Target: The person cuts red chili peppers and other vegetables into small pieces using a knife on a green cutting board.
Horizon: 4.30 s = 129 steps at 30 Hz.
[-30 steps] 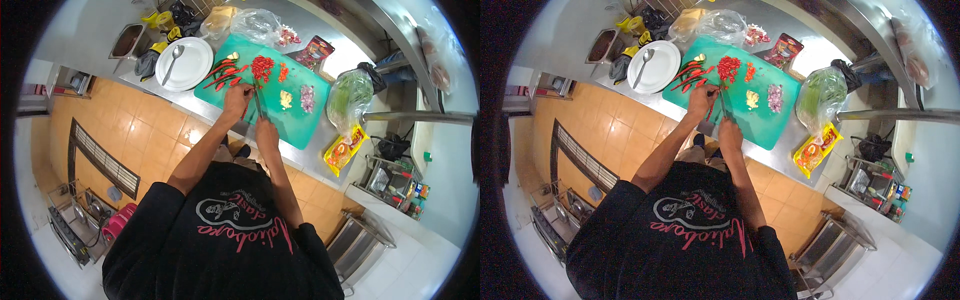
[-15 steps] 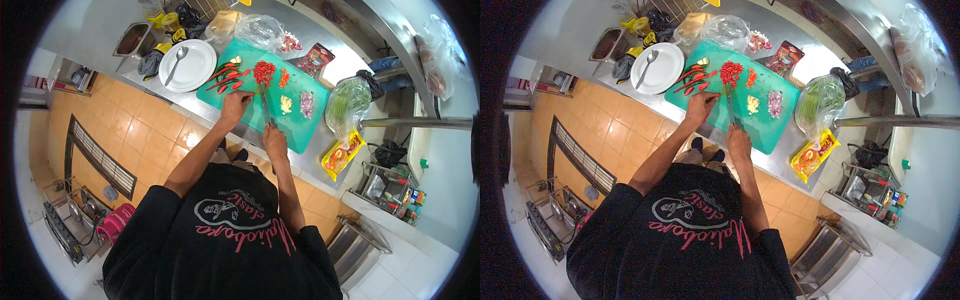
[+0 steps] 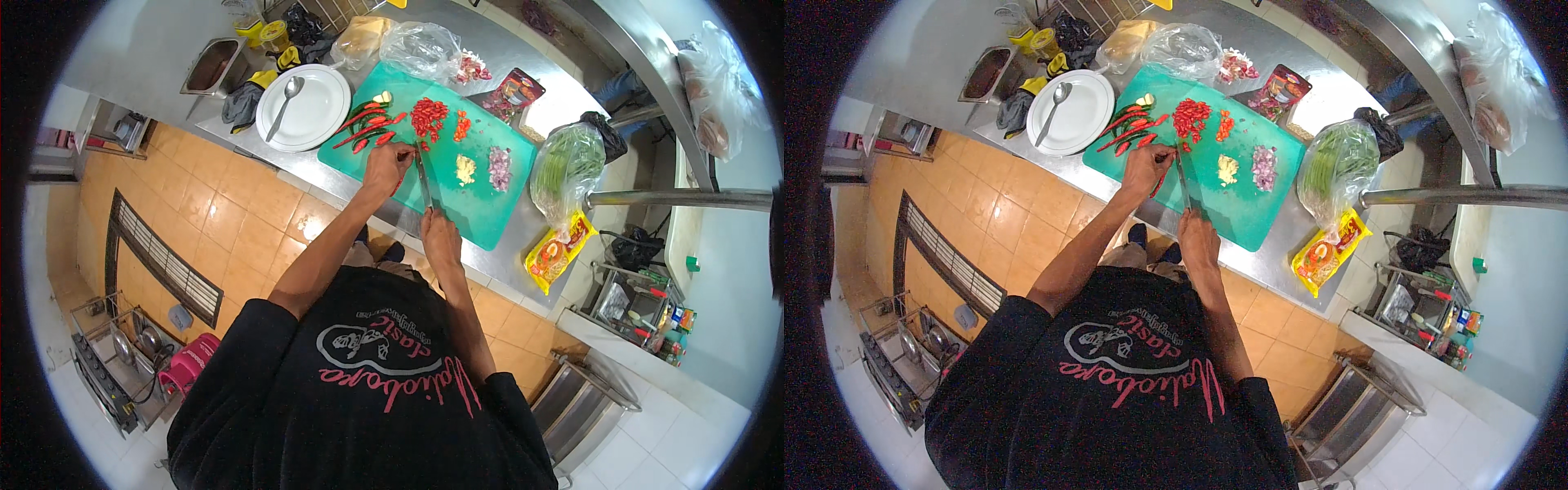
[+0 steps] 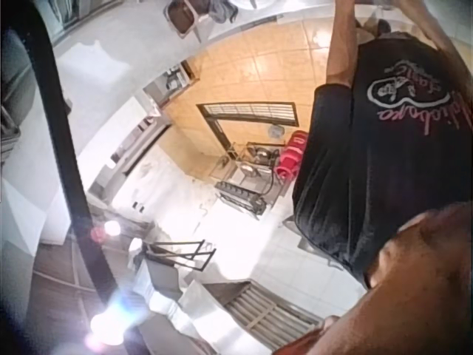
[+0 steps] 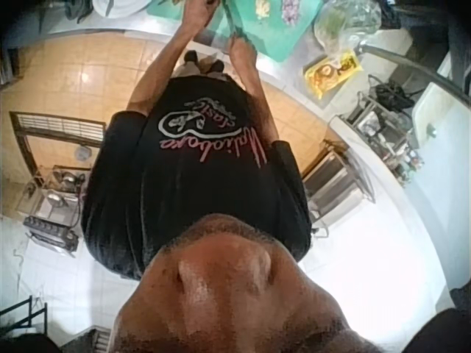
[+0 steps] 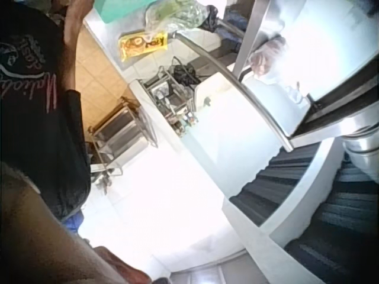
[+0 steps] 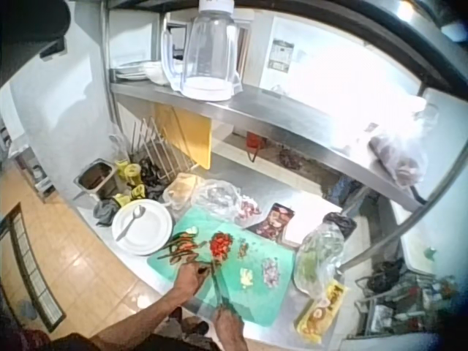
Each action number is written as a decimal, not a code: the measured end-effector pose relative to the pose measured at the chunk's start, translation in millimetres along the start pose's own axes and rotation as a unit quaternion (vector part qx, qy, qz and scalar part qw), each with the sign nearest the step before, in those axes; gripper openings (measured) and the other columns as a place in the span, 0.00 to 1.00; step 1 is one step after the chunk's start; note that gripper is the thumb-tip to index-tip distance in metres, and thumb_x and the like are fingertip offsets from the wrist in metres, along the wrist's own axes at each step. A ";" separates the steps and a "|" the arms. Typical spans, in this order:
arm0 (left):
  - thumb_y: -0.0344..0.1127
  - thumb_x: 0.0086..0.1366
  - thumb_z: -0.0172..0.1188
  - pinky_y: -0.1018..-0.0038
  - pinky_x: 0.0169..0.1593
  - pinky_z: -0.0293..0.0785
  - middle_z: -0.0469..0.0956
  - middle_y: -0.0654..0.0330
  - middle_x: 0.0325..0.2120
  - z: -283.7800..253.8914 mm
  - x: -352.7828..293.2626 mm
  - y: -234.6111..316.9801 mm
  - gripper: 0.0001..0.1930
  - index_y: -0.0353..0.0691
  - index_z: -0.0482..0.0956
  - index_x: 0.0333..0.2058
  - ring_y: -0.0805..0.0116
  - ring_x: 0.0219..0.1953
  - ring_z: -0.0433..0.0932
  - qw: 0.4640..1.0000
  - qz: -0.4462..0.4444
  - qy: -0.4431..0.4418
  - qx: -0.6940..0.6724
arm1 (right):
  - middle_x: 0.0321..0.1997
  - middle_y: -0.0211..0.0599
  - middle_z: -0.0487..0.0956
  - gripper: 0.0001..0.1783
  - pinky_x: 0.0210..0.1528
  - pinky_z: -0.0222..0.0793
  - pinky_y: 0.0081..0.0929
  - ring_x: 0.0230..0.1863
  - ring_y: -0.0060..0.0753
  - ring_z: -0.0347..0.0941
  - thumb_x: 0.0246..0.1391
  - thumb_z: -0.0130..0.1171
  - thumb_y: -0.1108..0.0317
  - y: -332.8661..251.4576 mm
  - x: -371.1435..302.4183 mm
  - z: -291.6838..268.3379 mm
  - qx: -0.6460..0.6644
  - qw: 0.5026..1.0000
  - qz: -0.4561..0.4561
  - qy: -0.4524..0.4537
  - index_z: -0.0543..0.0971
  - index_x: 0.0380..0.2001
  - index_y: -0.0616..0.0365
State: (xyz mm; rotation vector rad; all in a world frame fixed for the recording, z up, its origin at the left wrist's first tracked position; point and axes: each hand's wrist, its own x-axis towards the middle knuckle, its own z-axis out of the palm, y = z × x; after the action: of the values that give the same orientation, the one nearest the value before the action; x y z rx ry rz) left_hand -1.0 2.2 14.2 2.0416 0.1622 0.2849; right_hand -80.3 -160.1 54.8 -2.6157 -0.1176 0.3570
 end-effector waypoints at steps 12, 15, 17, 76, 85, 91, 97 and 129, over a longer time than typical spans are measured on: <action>0.26 0.57 0.62 0.70 0.31 0.74 0.81 0.50 0.26 -3.2 0.4 3.3 0.06 0.37 0.83 0.34 0.61 0.26 0.81 1.000 -0.028 -0.007 0.001 | 0.24 0.64 0.76 0.23 0.32 0.73 0.55 0.28 0.64 0.76 0.65 0.41 0.58 3.0 0.0 -1.9 0.012 0.999 -0.002 -0.031 0.77 0.30 0.67; 0.26 0.57 0.62 0.69 0.30 0.73 0.81 0.50 0.26 -2.1 0.1 3.6 0.06 0.37 0.83 0.34 0.60 0.25 0.80 1.000 -0.017 -0.003 -0.009 | 0.21 0.59 0.77 0.25 0.28 0.75 0.52 0.25 0.63 0.76 0.66 0.38 0.58 4.2 -2.1 6.2 0.005 1.000 -0.015 0.015 0.76 0.26 0.66; 0.27 0.57 0.63 0.71 0.30 0.73 0.81 0.51 0.26 -2.2 0.3 3.2 0.07 0.36 0.83 0.35 0.65 0.24 0.78 1.000 -0.024 -0.007 -0.015 | 0.21 0.59 0.77 0.24 0.27 0.75 0.52 0.25 0.63 0.76 0.66 0.39 0.58 3.2 -2.1 8.4 0.003 1.000 -0.018 0.021 0.76 0.27 0.66; 0.26 0.55 0.63 0.68 0.34 0.76 0.81 0.50 0.28 3.4 -6.9 -0.5 0.06 0.36 0.81 0.33 0.57 0.31 0.82 0.999 0.025 0.034 0.029 | 0.27 0.60 0.79 0.23 0.35 0.75 0.52 0.32 0.61 0.78 0.65 0.42 0.58 5.4 -1.8 15.7 -0.029 0.999 0.033 0.005 0.79 0.27 0.64; 0.28 0.54 0.63 0.64 0.33 0.75 0.79 0.48 0.28 3.6 -8.1 -8.6 0.06 0.37 0.80 0.32 0.53 0.29 0.80 0.999 0.015 0.034 0.036 | 0.28 0.65 0.77 0.22 0.35 0.72 0.56 0.32 0.66 0.76 0.64 0.42 0.60 -1.4 5.4 8.7 -0.006 1.000 0.016 -0.008 0.78 0.29 0.67; 0.27 0.55 0.63 0.65 0.34 0.76 0.79 0.47 0.29 -0.7 -17.3 9.8 0.07 0.36 0.81 0.34 0.53 0.29 0.80 0.999 0.026 0.025 0.032 | 0.26 0.64 0.77 0.21 0.36 0.72 0.56 0.31 0.67 0.75 0.64 0.42 0.61 -0.6 18.5 11.1 -0.012 1.000 -0.014 0.016 0.77 0.29 0.68; 0.25 0.55 0.63 0.68 0.33 0.76 0.80 0.46 0.28 -5.0 -20.5 -0.4 0.08 0.35 0.82 0.35 0.55 0.29 0.81 0.998 0.047 0.040 0.022 | 0.25 0.64 0.77 0.22 0.37 0.71 0.56 0.32 0.68 0.75 0.64 0.42 0.60 8.2 -0.1 -0.3 0.000 1.000 -0.002 -0.013 0.76 0.29 0.69; 0.24 0.54 0.63 0.73 0.31 0.74 0.81 0.49 0.25 2.5 -2.2 -5.7 0.07 0.32 0.81 0.34 0.65 0.26 0.81 0.999 -0.015 0.010 -0.044 | 0.26 0.63 0.78 0.20 0.35 0.74 0.55 0.31 0.64 0.77 0.65 0.41 0.60 -11.3 9.6 6.2 -0.007 0.999 0.006 -0.031 0.76 0.31 0.66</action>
State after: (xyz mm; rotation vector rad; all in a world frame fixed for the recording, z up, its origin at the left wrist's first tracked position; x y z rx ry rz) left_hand -2.4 2.2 7.8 1.9489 0.1903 0.2896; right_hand -73.0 -145.9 52.8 -2.6203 -0.1264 0.4423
